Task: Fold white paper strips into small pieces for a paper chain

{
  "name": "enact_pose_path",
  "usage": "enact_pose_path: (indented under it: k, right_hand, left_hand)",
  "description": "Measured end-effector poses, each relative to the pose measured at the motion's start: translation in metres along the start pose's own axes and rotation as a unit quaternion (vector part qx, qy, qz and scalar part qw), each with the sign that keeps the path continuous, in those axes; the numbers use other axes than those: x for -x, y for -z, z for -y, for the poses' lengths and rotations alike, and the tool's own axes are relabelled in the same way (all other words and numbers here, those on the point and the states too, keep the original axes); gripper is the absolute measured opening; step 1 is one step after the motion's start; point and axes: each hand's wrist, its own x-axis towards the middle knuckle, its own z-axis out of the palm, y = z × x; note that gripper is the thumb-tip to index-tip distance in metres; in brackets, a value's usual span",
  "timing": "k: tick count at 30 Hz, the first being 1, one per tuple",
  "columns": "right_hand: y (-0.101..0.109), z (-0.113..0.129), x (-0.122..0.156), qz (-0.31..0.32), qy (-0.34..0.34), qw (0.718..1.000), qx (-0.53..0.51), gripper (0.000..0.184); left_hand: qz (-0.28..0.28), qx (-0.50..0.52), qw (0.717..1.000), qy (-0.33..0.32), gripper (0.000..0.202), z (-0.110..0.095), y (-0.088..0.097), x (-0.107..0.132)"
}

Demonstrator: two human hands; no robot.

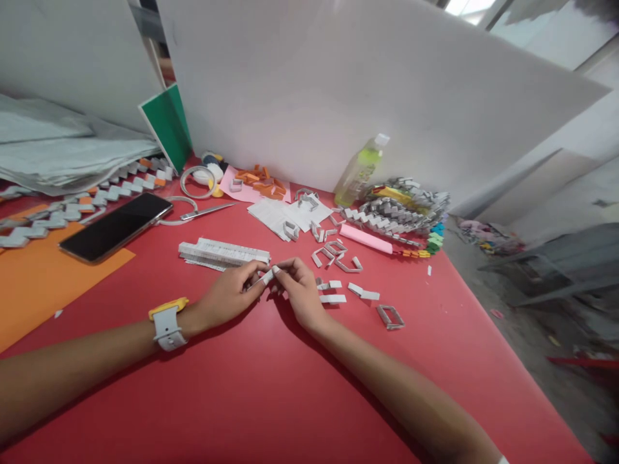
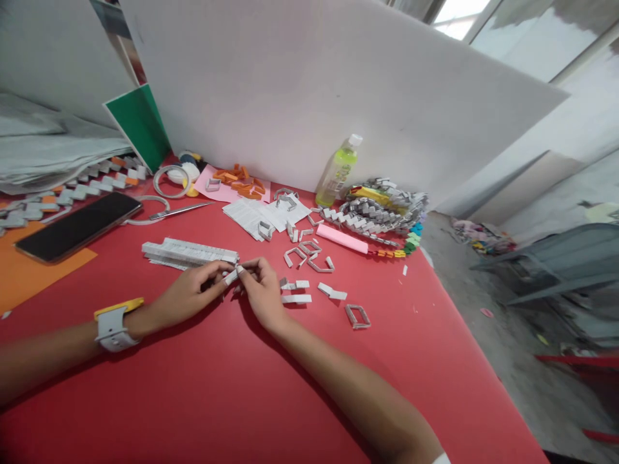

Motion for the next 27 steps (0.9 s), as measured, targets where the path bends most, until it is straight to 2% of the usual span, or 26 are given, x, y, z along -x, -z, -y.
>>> enact_pose_path:
  k: [27]
  right_hand:
    - [-0.0004, -0.0018, -0.0009, 0.012, 0.007, 1.000, 0.003, 0.019]
  left_hand:
    - [0.020, -0.009, 1.000, -0.007, 0.035, -0.0029, 0.0010, -0.0008]
